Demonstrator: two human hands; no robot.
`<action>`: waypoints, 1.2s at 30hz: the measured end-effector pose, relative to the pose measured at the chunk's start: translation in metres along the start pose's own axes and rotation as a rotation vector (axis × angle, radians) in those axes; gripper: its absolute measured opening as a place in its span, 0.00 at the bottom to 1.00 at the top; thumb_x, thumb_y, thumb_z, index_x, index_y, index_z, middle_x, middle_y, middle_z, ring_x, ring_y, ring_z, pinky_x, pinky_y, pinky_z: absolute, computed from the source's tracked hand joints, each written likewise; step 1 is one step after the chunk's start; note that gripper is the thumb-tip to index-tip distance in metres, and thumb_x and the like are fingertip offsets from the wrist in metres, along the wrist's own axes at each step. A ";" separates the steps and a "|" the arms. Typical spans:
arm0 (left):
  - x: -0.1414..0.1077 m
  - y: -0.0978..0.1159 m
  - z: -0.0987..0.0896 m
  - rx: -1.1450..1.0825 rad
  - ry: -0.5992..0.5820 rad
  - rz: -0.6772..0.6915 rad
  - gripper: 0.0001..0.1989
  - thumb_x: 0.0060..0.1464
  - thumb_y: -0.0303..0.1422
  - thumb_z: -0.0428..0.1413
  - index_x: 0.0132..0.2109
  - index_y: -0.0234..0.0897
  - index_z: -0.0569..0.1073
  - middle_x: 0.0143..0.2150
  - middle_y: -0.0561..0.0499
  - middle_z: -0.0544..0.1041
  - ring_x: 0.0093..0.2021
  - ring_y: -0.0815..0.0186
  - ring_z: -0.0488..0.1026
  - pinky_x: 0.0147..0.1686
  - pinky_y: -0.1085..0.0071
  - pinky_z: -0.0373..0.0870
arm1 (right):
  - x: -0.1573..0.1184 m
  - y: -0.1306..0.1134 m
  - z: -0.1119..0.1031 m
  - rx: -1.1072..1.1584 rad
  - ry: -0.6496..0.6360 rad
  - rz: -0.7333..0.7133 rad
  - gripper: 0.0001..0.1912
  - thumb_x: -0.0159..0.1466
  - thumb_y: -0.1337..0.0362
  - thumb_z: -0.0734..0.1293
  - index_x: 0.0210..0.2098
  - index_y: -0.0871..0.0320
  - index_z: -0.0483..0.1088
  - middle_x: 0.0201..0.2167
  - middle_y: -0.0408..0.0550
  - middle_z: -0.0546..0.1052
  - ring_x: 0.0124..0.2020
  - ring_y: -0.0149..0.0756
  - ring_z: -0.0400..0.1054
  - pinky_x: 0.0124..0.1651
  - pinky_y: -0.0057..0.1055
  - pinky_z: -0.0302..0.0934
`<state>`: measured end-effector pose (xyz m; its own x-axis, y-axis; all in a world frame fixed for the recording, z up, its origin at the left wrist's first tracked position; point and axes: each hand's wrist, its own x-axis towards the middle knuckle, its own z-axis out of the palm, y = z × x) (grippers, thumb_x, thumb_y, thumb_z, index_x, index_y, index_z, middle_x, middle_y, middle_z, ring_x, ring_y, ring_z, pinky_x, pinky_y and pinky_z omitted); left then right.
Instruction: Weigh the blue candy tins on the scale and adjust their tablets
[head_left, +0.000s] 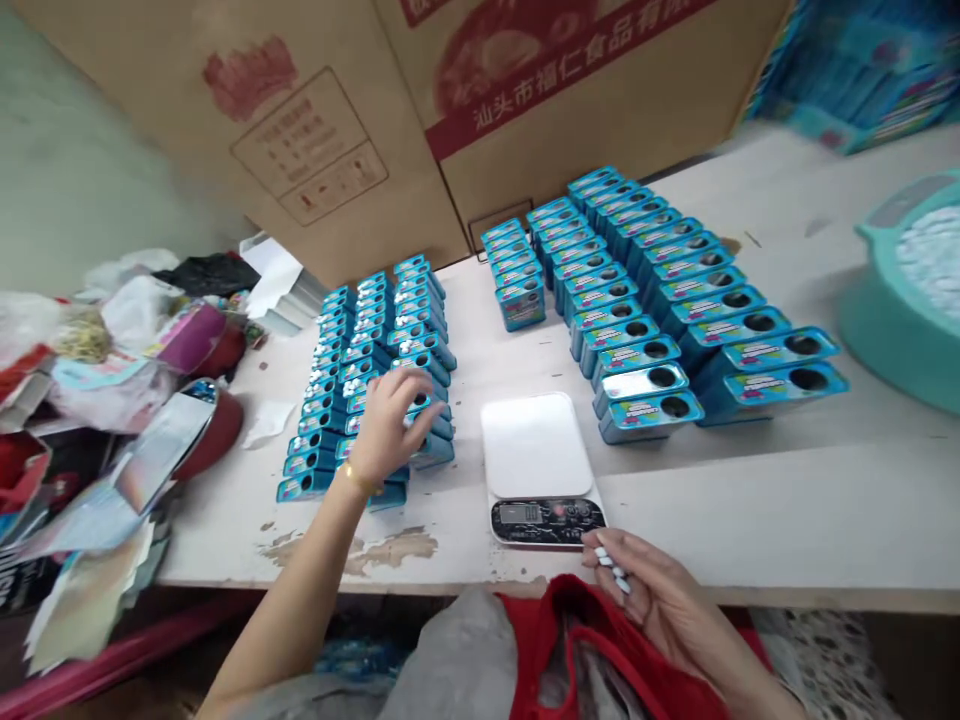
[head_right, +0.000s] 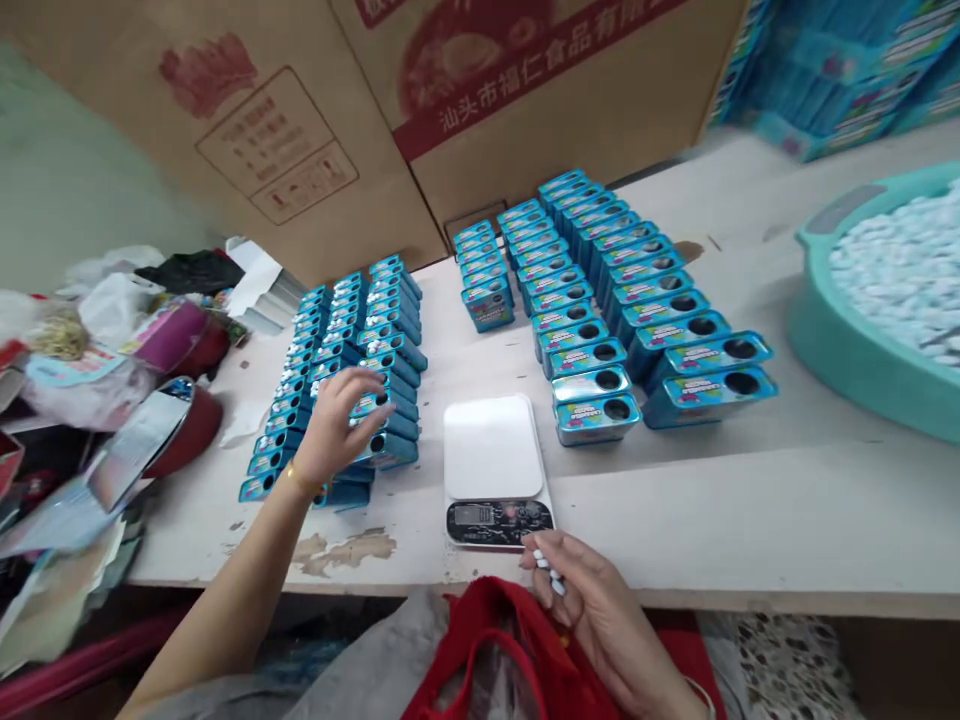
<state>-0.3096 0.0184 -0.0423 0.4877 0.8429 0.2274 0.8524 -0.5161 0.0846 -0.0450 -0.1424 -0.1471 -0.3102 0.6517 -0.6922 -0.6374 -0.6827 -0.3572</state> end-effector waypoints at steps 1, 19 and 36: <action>-0.023 -0.001 -0.002 0.048 -0.014 -0.009 0.09 0.57 0.39 0.53 0.40 0.39 0.69 0.48 0.46 0.72 0.49 0.60 0.67 0.48 0.62 0.58 | -0.001 0.001 0.002 -0.007 -0.010 0.013 0.11 0.52 0.58 0.74 0.33 0.56 0.76 0.31 0.44 0.76 0.29 0.26 0.67 0.34 0.21 0.65; 0.016 0.080 0.020 0.090 -0.126 0.337 0.10 0.60 0.36 0.49 0.38 0.35 0.72 0.46 0.44 0.71 0.39 0.63 0.69 0.35 0.67 0.64 | -0.029 0.010 0.008 -0.076 -0.067 -0.115 0.11 0.52 0.59 0.74 0.30 0.60 0.74 0.27 0.44 0.74 0.24 0.23 0.60 0.25 0.20 0.54; -0.017 0.040 0.007 -0.493 0.268 -0.165 0.08 0.57 0.34 0.54 0.42 0.36 0.70 0.38 0.50 0.74 0.37 0.69 0.72 0.39 0.71 0.70 | -0.020 0.000 -0.011 -0.003 0.065 -0.117 0.12 0.52 0.63 0.74 0.35 0.60 0.75 0.34 0.46 0.76 0.33 0.26 0.69 0.36 0.20 0.65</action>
<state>-0.2824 -0.0155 -0.0495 0.2364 0.8833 0.4047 0.6935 -0.4452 0.5665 -0.0312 -0.1590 -0.1398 -0.1873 0.7046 -0.6844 -0.6646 -0.6040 -0.4398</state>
